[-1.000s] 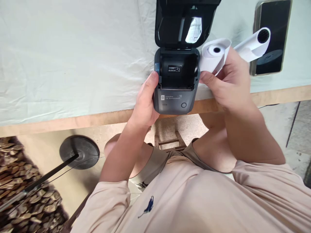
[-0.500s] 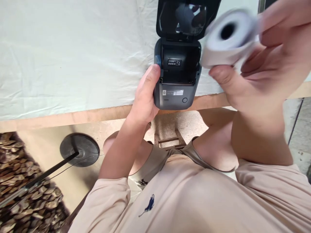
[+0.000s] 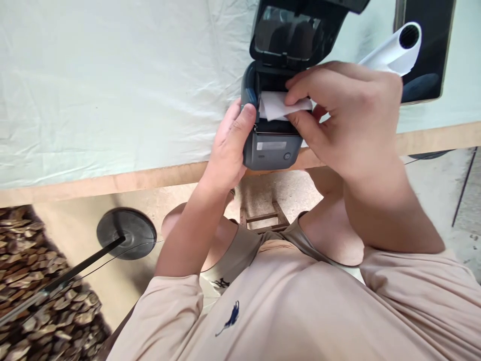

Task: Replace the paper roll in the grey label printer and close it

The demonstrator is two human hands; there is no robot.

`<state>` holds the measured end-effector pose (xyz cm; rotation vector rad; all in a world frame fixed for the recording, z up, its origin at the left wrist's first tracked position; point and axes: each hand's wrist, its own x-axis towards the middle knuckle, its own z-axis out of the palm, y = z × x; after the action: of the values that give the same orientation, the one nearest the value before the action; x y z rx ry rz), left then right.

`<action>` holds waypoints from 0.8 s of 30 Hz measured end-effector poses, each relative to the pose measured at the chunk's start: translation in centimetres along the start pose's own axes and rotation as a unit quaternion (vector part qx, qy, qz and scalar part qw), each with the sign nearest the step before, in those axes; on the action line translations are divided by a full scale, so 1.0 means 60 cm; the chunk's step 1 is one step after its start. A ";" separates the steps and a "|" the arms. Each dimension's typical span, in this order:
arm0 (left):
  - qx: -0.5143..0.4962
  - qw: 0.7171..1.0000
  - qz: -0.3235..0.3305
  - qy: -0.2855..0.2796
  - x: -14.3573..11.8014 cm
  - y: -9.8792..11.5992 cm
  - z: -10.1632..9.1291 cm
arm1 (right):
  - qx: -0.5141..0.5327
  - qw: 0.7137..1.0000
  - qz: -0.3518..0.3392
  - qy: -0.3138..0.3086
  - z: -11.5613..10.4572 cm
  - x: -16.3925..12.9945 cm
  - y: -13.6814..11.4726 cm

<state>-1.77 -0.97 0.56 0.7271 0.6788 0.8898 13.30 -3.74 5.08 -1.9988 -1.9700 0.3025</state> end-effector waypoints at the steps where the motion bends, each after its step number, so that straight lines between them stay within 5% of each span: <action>1: -0.010 1.000 -0.003 0.003 0.001 0.000 0.000 | 0.014 0.999 -0.016 0.027 0.004 -0.002 0.001; 5: -0.024 1.000 -0.013 -0.009 0.004 0.004 -0.003 | 0.078 0.981 -0.131 0.117 0.017 -0.016 0.005; 11: 0.005 1.000 -0.008 -0.004 -0.002 0.005 -0.011 | 0.162 0.962 -0.204 0.086 0.031 -0.023 0.014; 17: 0.045 0.998 -0.006 -0.032 -0.002 0.001 -0.021 | 0.325 0.910 -0.033 0.255 0.043 0.000 0.015; 24: 0.055 0.998 -0.017 -0.036 -0.004 0.000 -0.023 | 0.476 0.844 -0.095 0.229 0.047 0.033 0.035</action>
<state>-2.95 -0.83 -0.17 0.8392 0.6772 0.7952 14.26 -1.55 1.83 -1.0818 -1.2824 0.5524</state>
